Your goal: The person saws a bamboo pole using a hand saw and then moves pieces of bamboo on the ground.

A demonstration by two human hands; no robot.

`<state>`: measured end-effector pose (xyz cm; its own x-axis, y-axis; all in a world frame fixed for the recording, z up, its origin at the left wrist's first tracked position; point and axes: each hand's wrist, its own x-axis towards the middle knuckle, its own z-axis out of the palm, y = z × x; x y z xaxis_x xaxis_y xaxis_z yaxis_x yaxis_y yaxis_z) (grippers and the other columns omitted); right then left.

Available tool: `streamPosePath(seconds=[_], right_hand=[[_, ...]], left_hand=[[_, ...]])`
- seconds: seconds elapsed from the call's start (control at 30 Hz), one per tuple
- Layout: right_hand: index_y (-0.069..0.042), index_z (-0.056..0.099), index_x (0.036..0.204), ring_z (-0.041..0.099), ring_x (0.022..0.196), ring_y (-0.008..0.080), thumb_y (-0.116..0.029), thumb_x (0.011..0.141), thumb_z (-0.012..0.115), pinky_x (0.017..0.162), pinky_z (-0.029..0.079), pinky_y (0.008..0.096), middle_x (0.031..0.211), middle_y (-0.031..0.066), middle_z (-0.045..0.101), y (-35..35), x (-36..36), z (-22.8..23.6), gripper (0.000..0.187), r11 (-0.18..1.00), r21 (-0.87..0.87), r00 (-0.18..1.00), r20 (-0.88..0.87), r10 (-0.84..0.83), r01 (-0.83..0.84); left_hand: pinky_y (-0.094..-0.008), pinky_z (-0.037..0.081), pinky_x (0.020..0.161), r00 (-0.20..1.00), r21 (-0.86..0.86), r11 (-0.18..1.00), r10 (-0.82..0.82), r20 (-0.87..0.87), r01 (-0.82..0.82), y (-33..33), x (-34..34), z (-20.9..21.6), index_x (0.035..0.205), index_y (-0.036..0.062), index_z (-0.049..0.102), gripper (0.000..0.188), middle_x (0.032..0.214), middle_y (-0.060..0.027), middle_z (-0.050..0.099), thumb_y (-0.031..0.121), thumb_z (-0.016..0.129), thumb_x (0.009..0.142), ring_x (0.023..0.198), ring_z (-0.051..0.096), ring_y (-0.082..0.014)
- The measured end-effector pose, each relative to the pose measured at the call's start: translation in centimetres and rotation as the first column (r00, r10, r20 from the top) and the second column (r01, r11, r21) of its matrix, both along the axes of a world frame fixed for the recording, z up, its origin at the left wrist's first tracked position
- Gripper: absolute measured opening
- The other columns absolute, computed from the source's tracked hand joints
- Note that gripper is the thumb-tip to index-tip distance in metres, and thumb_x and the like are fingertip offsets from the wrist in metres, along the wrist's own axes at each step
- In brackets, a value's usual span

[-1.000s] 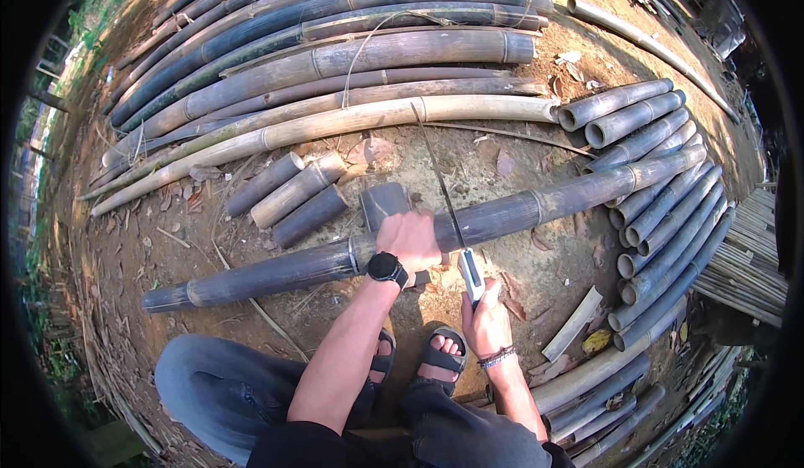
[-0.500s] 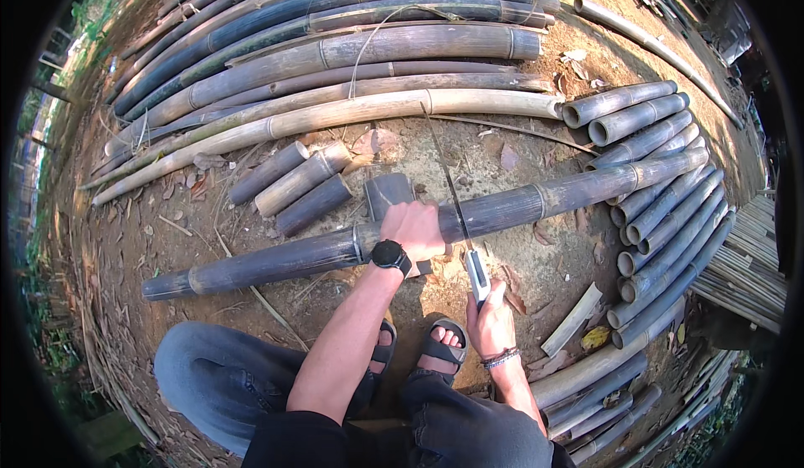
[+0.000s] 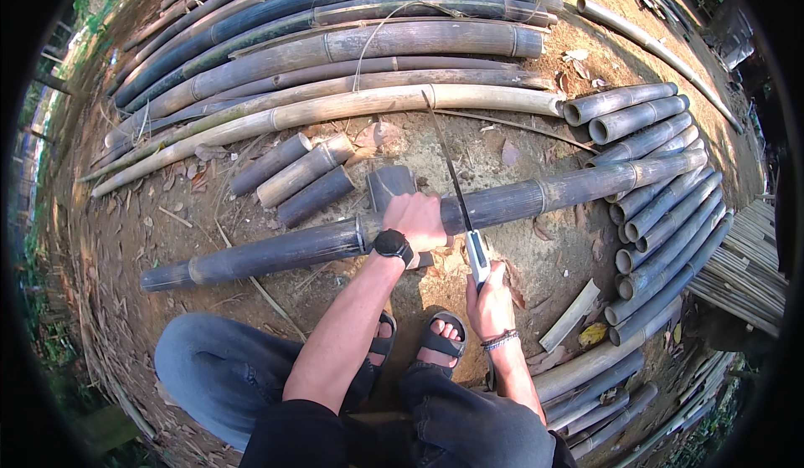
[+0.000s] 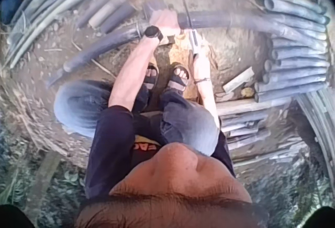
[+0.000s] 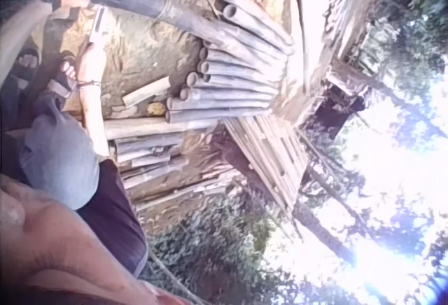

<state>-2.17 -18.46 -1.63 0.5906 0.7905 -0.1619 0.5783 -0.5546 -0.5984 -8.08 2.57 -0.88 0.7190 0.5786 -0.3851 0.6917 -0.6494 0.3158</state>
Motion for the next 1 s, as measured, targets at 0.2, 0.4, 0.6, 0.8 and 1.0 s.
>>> streamPosePath(seconds=[0.2, 0.4, 0.6, 0.8, 1.0], right_hand=[[0.002, 0.039, 0.113, 0.062, 0.06, 0.0462, -0.016, 0.094, 0.057, 0.051, 0.049, 0.0523, 0.064, 0.0249, 0.061, 1.1, 0.4, 0.3, 0.033, 0.999, 0.053, 1.0, 0.016, 0.006, -0.007], [0.001, 0.038, 0.112, 0.062, 0.059, 0.0456, -0.017, 0.094, 0.058, 0.047, 0.049, 0.0507, 0.065, 0.0267, 0.062, -1.8, -0.5, 0.7, 0.032, 0.994, 0.102, 0.998, 0.057, 0.034, -0.04], [0.003, 0.037, 0.115, 0.063, 0.065, 0.0478, -0.014, 0.093, 0.058, 0.054, 0.049, 0.0519, 0.071, 0.029, 0.062, -1.0, -0.1, 0.5, 0.035, 1.0, 0.007, 0.998, -0.062, 0.01, -0.01], [0.007, 0.037, 0.116, 0.063, 0.065, 0.0469, -0.014, 0.093, 0.059, 0.054, 0.048, 0.0507, 0.07, 0.0294, 0.061, 0.6, 0.8, 0.7, 0.038, 0.999, -0.033, 1.0, -0.003, 0.031, -0.031], [0.004, 0.039, 0.113, 0.062, 0.058, 0.0457, -0.021, 0.094, 0.058, 0.049, 0.049, 0.0523, 0.062, 0.0272, 0.061, -0.3, 0.1, 0.4, 0.037, 0.999, 0.036, 0.998, 0.06, 0.03, -0.032]], left_hand=[[-0.0395, 0.056, 0.066, 0.999, 0.017, 1.0, 0.012, 0.038, -0.013, -0.2, -0.2, -0.4, 0.087, -0.0004, 0.067, 0.046, 0.077, -0.0206, 0.07, 0.036, 0.079, 0.061, 0.073, 0.071, -0.0339], [-0.0396, 0.056, 0.066, 0.999, 0.011, 1.0, 0.018, 0.037, -0.019, -0.2, 0.0, -0.4, 0.088, -0.0008, 0.068, 0.037, 0.077, -0.0218, 0.07, 0.024, 0.072, 0.06, 0.074, 0.071, -0.0343], [-0.0399, 0.056, 0.066, 0.999, 0.016, 1.0, 0.011, 0.049, -0.011, -0.1, -0.3, -0.5, 0.088, -0.0008, 0.068, 0.038, 0.077, -0.0216, 0.07, 0.025, 0.072, 0.06, 0.074, 0.071, -0.0349], [-0.0404, 0.056, 0.066, 0.998, -0.004, 1.0, 0.0, 0.062, 0.0, -0.1, -0.3, -0.2, 0.09, -0.0005, 0.068, 0.044, 0.08, -0.0215, 0.07, 0.031, 0.075, 0.061, 0.075, 0.071, -0.0343], [-0.0397, 0.057, 0.067, 1.0, -0.03, 0.999, 0.015, -0.004, -0.015, -0.4, -0.1, 0.1, 0.092, -0.0011, 0.066, 0.051, 0.08, -0.0208, 0.071, 0.04, 0.081, 0.067, 0.076, 0.071, -0.0332]])
